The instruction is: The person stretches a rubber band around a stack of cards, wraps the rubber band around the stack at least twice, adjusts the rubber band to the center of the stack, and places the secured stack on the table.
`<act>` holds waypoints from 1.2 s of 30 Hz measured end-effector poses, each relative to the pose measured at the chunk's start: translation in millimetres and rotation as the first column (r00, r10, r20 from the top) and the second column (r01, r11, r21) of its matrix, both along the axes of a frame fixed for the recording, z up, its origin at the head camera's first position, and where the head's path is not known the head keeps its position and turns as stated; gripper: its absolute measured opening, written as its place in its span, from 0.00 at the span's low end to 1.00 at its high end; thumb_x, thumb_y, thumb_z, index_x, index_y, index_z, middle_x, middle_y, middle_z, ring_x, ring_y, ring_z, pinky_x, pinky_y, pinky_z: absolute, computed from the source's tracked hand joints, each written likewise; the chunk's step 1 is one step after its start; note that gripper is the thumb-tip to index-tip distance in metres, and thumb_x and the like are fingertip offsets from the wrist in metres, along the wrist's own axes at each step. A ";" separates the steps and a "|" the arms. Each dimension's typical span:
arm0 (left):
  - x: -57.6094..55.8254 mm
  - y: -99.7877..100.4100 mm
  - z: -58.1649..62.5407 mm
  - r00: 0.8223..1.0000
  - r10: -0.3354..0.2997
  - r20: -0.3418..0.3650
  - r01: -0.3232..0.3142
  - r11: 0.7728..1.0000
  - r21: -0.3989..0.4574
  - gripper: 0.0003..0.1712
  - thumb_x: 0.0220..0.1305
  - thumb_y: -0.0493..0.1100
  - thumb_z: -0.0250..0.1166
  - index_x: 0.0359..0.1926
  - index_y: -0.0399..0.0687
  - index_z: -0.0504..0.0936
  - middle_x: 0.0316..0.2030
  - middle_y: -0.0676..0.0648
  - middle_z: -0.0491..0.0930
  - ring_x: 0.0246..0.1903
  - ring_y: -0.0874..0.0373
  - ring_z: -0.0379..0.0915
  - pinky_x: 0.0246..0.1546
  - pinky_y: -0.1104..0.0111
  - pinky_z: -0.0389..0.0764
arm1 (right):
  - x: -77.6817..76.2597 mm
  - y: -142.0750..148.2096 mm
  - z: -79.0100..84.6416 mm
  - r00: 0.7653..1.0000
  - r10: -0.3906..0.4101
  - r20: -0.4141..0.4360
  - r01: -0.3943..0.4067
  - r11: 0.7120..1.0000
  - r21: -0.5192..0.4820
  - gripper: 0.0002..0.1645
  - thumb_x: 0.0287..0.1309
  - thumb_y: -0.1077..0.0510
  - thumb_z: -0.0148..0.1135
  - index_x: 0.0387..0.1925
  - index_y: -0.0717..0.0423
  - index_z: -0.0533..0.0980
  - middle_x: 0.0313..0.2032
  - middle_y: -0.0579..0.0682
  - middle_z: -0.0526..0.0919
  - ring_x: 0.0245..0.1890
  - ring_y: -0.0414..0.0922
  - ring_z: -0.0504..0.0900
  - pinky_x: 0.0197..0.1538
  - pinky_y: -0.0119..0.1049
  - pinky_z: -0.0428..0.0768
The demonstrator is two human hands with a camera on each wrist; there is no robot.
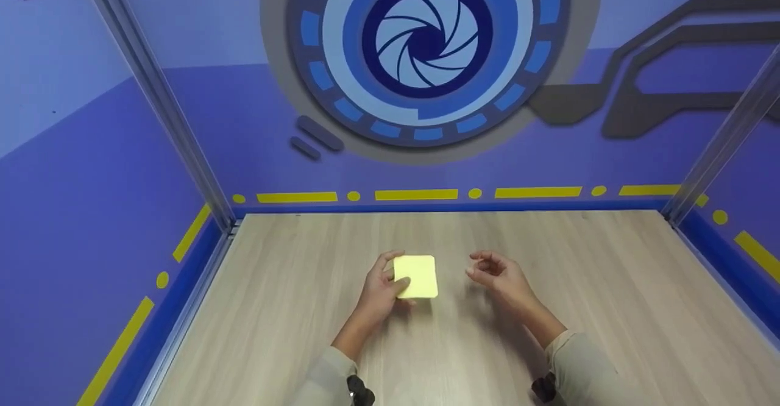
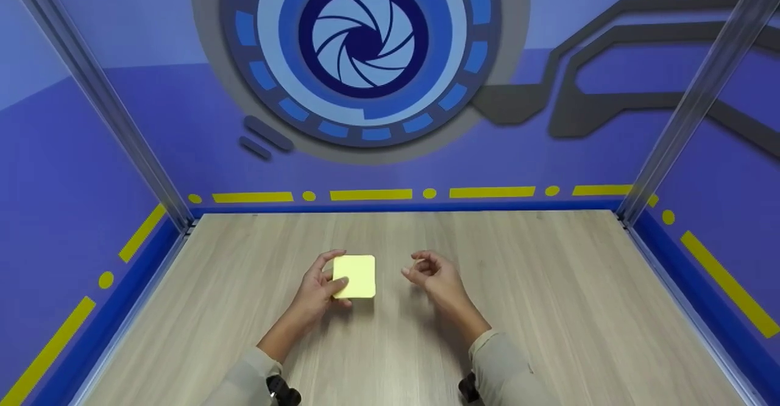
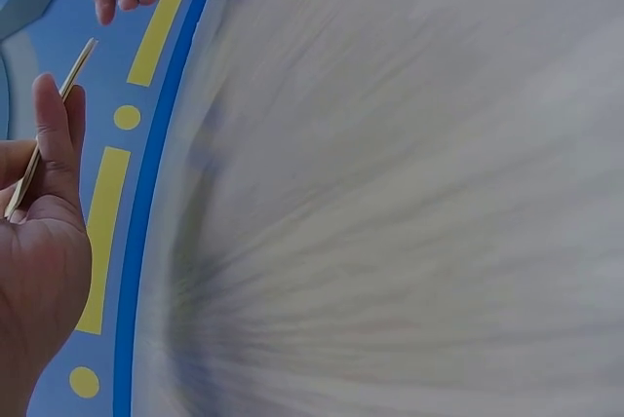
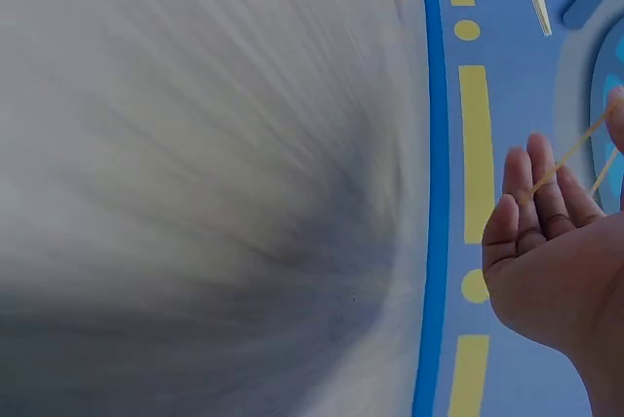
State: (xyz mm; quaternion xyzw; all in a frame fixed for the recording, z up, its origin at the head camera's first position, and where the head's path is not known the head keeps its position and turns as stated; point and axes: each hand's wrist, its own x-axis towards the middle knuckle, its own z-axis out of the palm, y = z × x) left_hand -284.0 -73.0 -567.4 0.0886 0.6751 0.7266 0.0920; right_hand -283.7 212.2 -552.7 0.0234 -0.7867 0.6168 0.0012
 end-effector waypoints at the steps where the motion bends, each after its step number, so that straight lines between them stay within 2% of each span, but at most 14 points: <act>1: 0.2 0.9 0.2 1.000 -0.002 -0.008 0.002 1.000 0.002 0.36 0.75 0.31 0.60 0.80 0.47 0.61 0.59 0.30 0.83 0.38 0.54 0.89 0.35 0.61 0.93 | 1.3 -1.8 0.7 1.000 0.018 -0.018 -0.017 1.000 0.025 0.25 0.66 0.57 0.73 0.61 0.61 0.79 0.43 0.53 0.83 0.43 0.41 0.81 0.47 0.28 0.81; 7: 1.0 7.2 1.3 1.000 -0.017 -0.017 0.017 1.000 -0.005 0.35 0.75 0.30 0.59 0.79 0.49 0.62 0.60 0.32 0.83 0.40 0.52 0.90 0.41 0.51 0.94 | 5.3 -7.7 4.7 0.976 0.171 -0.136 -0.152 0.979 0.140 0.32 0.63 0.58 0.74 0.65 0.63 0.75 0.48 0.62 0.84 0.44 0.43 0.83 0.49 0.29 0.83; 10: 1.3 10.2 1.8 1.000 -0.026 -0.014 0.026 1.000 -0.005 0.35 0.75 0.30 0.59 0.78 0.50 0.64 0.60 0.32 0.83 0.41 0.52 0.90 0.43 0.47 0.93 | 4.9 -10.3 7.6 0.963 0.219 -0.157 -0.193 0.968 0.163 0.33 0.62 0.58 0.74 0.65 0.65 0.74 0.47 0.65 0.84 0.44 0.44 0.84 0.49 0.28 0.84; 14: 1.5 13.5 3.3 0.999 -0.042 -0.020 0.042 0.999 0.000 0.34 0.75 0.30 0.60 0.77 0.50 0.65 0.59 0.33 0.84 0.40 0.52 0.89 0.42 0.49 0.93 | 2.3 -16.0 11.9 0.955 0.272 -0.115 -0.255 0.956 0.144 0.33 0.64 0.57 0.72 0.65 0.68 0.72 0.47 0.65 0.84 0.43 0.44 0.84 0.47 0.28 0.84; 18: 1.9 15.4 5.3 0.997 -0.068 -0.026 0.069 0.998 0.008 0.33 0.75 0.31 0.60 0.77 0.49 0.66 0.57 0.34 0.85 0.38 0.54 0.89 0.38 0.52 0.94 | -2.4 -24.1 15.2 0.951 0.297 -0.087 -0.285 0.950 0.129 0.31 0.65 0.56 0.71 0.63 0.68 0.73 0.46 0.64 0.83 0.42 0.47 0.84 0.45 0.29 0.85; 23: 2.6 18.0 8.1 0.993 -0.111 -0.039 0.112 0.993 0.021 0.32 0.75 0.30 0.60 0.75 0.49 0.67 0.57 0.36 0.86 0.35 0.55 0.88 0.32 0.58 0.92 | -9.5 -34.9 20.8 0.951 0.307 -0.036 -0.301 0.946 0.116 0.29 0.66 0.50 0.69 0.60 0.64 0.75 0.48 0.61 0.83 0.41 0.49 0.85 0.44 0.38 0.88; 25: 2.4 19.3 8.9 0.993 -0.115 -0.040 0.116 0.993 0.030 0.31 0.75 0.29 0.59 0.75 0.50 0.67 0.57 0.36 0.86 0.35 0.55 0.87 0.30 0.61 0.90 | -12.3 -39.3 22.0 0.946 0.323 -0.001 -0.320 0.940 0.115 0.30 0.66 0.47 0.68 0.60 0.63 0.76 0.48 0.59 0.83 0.42 0.47 0.84 0.45 0.41 0.88; 28: 1.5 21.7 10.6 0.996 -0.082 -0.031 0.084 0.995 0.053 0.32 0.75 0.28 0.59 0.74 0.51 0.68 0.56 0.36 0.86 0.35 0.55 0.87 0.31 0.62 0.89 | -14.7 -45.8 20.3 0.936 0.347 0.062 -0.351 0.931 0.094 0.31 0.68 0.44 0.67 0.61 0.61 0.76 0.48 0.55 0.83 0.43 0.44 0.82 0.45 0.39 0.86; 31: 0.2 24.0 13.0 1.000 -0.022 -0.011 0.023 0.994 0.104 0.32 0.75 0.27 0.57 0.75 0.50 0.67 0.57 0.35 0.85 0.36 0.55 0.87 0.32 0.62 0.89 | -14.8 -50.4 14.3 0.924 0.369 0.103 -0.373 0.928 0.019 0.33 0.70 0.44 0.67 0.66 0.60 0.74 0.49 0.53 0.83 0.44 0.46 0.84 0.46 0.40 0.88; 33: -0.6 24.9 14.5 1.000 0.023 0.019 -0.026 0.989 0.147 0.32 0.76 0.27 0.55 0.76 0.48 0.65 0.59 0.34 0.84 0.38 0.55 0.88 0.32 0.64 0.88 | -13.6 -52.0 9.2 0.918 0.380 0.112 -0.378 0.925 -0.035 0.33 0.72 0.44 0.66 0.68 0.59 0.73 0.49 0.52 0.85 0.45 0.48 0.87 0.47 0.42 0.90; 36: -3.1 25.2 16.7 0.993 0.088 0.073 -0.103 0.967 0.233 0.32 0.77 0.28 0.53 0.77 0.46 0.61 0.64 0.30 0.80 0.43 0.54 0.88 0.34 0.65 0.88 | -9.7 -52.2 1.9 0.910 0.401 0.105 -0.394 0.915 -0.084 0.31 0.75 0.44 0.63 0.66 0.61 0.75 0.45 0.52 0.87 0.43 0.49 0.90 0.46 0.43 0.90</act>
